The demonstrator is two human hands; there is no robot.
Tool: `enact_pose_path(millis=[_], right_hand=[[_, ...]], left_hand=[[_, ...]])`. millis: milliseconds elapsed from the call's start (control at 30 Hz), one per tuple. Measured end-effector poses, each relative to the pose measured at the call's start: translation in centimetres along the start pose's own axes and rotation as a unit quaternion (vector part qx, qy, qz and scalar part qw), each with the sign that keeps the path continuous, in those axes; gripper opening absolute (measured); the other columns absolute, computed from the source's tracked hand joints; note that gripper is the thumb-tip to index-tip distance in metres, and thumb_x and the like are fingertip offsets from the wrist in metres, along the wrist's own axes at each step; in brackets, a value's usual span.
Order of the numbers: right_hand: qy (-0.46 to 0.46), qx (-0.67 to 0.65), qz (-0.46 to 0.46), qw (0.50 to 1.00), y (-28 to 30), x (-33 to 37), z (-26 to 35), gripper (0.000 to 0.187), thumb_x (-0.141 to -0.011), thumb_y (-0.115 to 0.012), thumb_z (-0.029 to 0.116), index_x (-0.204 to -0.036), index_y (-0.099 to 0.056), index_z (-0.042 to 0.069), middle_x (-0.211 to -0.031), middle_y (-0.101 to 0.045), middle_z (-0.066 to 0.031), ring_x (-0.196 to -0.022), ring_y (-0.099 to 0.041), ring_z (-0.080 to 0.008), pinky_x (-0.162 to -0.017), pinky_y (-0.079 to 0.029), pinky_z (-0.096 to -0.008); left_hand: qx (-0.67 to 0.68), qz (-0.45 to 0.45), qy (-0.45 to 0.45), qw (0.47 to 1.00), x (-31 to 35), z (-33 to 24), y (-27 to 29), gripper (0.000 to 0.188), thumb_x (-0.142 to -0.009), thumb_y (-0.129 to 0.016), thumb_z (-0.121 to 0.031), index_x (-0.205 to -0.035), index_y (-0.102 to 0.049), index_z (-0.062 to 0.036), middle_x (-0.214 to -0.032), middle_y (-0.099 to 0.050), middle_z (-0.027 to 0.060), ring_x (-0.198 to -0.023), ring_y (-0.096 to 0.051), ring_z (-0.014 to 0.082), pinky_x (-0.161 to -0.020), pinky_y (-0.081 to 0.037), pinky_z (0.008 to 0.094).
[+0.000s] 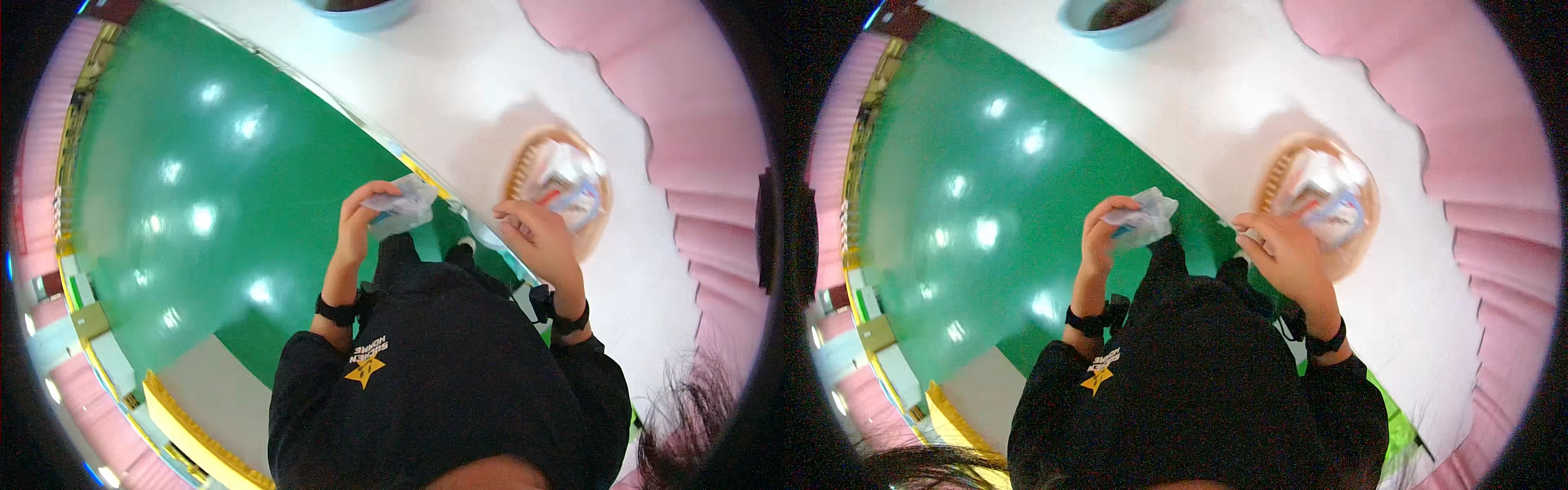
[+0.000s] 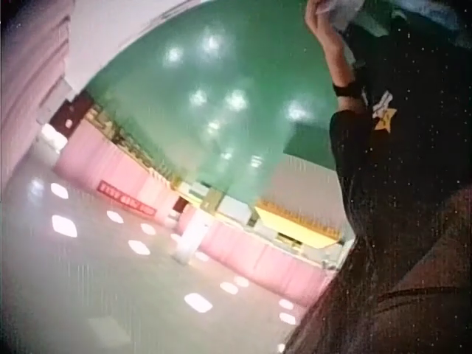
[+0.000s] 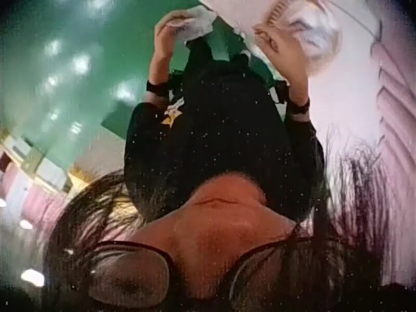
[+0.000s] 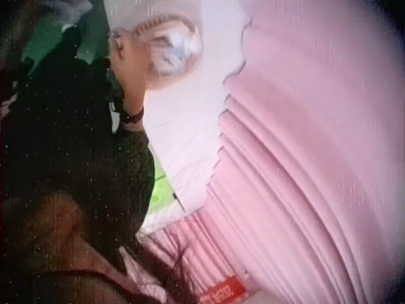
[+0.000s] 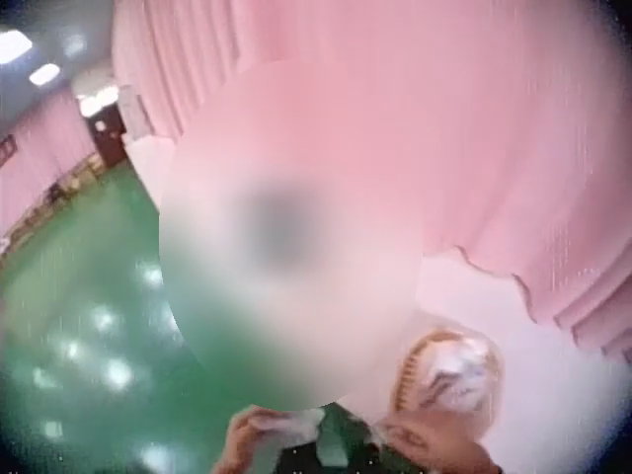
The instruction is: Sorting and organizing various personal care and hygiene products such as baby clothes, a comb, and hygiene packets in a nursery or packaging area.
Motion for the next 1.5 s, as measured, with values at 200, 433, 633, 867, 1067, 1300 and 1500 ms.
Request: enact_pose_path(millis=[200,433,633,867,1067,1300,1500], right_hand=[[0.018,-0.062,0.091,0.994,-8.9,-11.9,6.4,0.029,-0.084,-0.055,0.017,-0.112,-0.055,0.007,-0.096,-0.063,-0.0073,-0.076,-0.060,-0.0197,-0.067,-0.047,-0.0277],[0.129,-0.052,0.320,0.937,-23.1,-24.2,9.1,0.032,-0.076,-0.066,0.029,-0.100,-0.060,0.008,-0.087,-0.064,-0.0099,-0.077,-0.061,-0.0206,-0.069,-0.047,-0.0333],[0.068,-0.118,0.306,0.942,-29.7,-35.8,10.0,0.016,-0.073,-0.067,0.010,-0.086,-0.061,0.003,-0.069,-0.063,-0.0071,-0.065,-0.060,-0.0136,-0.060,-0.046,-0.0274],[0.265,0.037,0.386,0.883,-39.1,-54.2,21.4,0.028,-0.076,-0.055,0.039,-0.089,-0.062,0.016,-0.076,-0.063,-0.0091,-0.073,-0.061,-0.0317,-0.061,-0.046,-0.0422],[0.403,0.003,0.558,0.725,-51.3,-65.0,31.4,0.033,-0.081,-0.055,0.039,-0.103,-0.056,0.014,-0.084,-0.062,-0.0116,-0.078,-0.059,-0.0319,-0.063,-0.044,-0.0418],[0.365,0.035,0.622,0.692,-62.9,-79.5,41.9,0.030,-0.082,-0.054,0.035,-0.103,-0.057,0.014,-0.085,-0.063,-0.0113,-0.080,-0.060,-0.0315,-0.067,-0.045,-0.0410],[0.323,0.045,0.539,0.777,-67.5,-95.7,50.6,0.027,-0.079,-0.056,0.034,-0.098,-0.059,0.014,-0.081,-0.063,-0.0100,-0.076,-0.060,-0.0301,-0.064,-0.045,-0.0390]], left_hand=[[-0.041,-0.001,-0.043,0.998,0.0,-1.1,10.8,0.023,-0.086,-0.046,-0.016,-0.097,-0.060,-0.0011,-0.096,-0.060,0.0063,-0.090,-0.055,0.0158,-0.079,-0.042,0.0262],[-0.199,0.001,-0.064,0.978,-0.3,-0.2,20.4,0.015,-0.078,-0.055,0.002,-0.093,-0.058,-0.0005,-0.093,-0.061,0.0080,-0.089,-0.058,0.0176,-0.079,-0.047,0.0316],[-0.200,-0.110,-0.022,0.973,-7.7,-0.6,29.0,0.040,-0.077,-0.060,-0.003,-0.111,-0.040,-0.0050,-0.096,-0.056,0.0092,-0.088,-0.057,0.0192,-0.076,-0.046,0.0303],[-0.242,-0.227,0.043,0.943,-12.7,-3.6,46.3,0.024,-0.083,-0.059,-0.010,-0.105,-0.056,-0.0009,-0.091,-0.063,0.0089,-0.084,-0.059,0.0139,-0.074,-0.047,0.0285],[-0.131,-0.451,0.051,0.881,-11.2,-4.1,58.0,0.024,-0.081,-0.063,-0.010,-0.103,-0.060,0.0005,-0.086,-0.064,0.0046,-0.081,-0.058,0.0098,-0.072,-0.047,0.0259],[-0.172,-0.491,0.069,0.851,-16.6,-9.6,76.7,0.021,-0.081,-0.061,-0.016,-0.097,-0.062,-0.0011,-0.081,-0.063,0.0076,-0.075,-0.058,0.0121,-0.069,-0.047,0.0281],[-0.222,-0.331,0.004,0.917,-26.3,-17.5,95.8,0.022,-0.084,-0.055,-0.019,-0.101,-0.056,-0.0057,-0.080,-0.061,0.0149,-0.072,-0.060,0.0303,-0.063,-0.046,0.0362]])
Point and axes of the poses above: each hand's wrist, its own x-axis away from the middle knuckle, its own y-axis out of the back of the hand, z = x × y, the point moved 1 cm from there along -x, towards the middle knuckle
